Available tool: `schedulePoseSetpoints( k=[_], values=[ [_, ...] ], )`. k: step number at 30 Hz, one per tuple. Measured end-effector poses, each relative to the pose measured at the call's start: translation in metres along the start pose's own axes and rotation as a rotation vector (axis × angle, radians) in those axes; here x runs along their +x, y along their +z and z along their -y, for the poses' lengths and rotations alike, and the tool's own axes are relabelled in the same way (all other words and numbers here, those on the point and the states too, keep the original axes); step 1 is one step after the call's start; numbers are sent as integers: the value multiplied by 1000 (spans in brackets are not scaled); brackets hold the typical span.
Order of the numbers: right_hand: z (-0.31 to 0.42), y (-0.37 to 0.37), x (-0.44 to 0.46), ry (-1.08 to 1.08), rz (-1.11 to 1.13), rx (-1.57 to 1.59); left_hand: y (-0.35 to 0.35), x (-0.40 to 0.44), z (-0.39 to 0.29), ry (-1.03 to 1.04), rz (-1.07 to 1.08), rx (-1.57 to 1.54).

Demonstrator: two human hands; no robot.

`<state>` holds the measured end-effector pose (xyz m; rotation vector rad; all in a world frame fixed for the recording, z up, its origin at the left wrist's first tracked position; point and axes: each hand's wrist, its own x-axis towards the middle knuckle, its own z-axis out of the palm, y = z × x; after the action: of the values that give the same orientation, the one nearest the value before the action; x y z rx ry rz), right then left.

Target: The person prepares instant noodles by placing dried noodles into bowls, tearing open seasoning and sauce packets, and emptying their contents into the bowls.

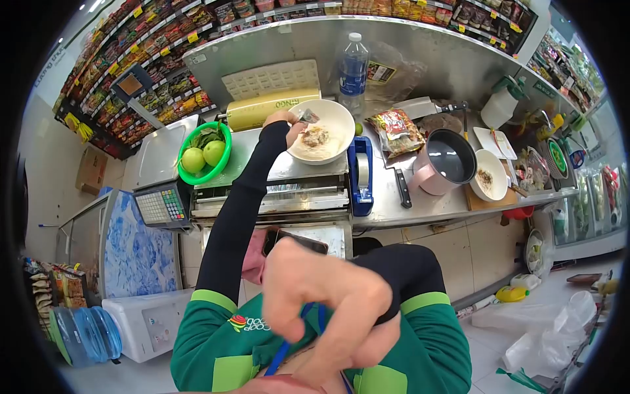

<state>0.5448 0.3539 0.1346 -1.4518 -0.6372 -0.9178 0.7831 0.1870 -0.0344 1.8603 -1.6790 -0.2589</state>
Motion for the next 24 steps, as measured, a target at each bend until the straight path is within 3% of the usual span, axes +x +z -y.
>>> schedulePoseSetpoints(
  k=[3,5,14,24],
  values=[
    [7,-1,-8,-64,-117,-80,-2,4,9,32,16,-127],
    [4,-7,-7,-152,-119,-186,-3,5,9,19,29,-50],
    [11,5,-22,-523,-359,-944,-8,-4,-6,93,-41,16],
    [37,20,-45,-485,-498,-978,2,-22,-11,42,-101,59]
  ],
)
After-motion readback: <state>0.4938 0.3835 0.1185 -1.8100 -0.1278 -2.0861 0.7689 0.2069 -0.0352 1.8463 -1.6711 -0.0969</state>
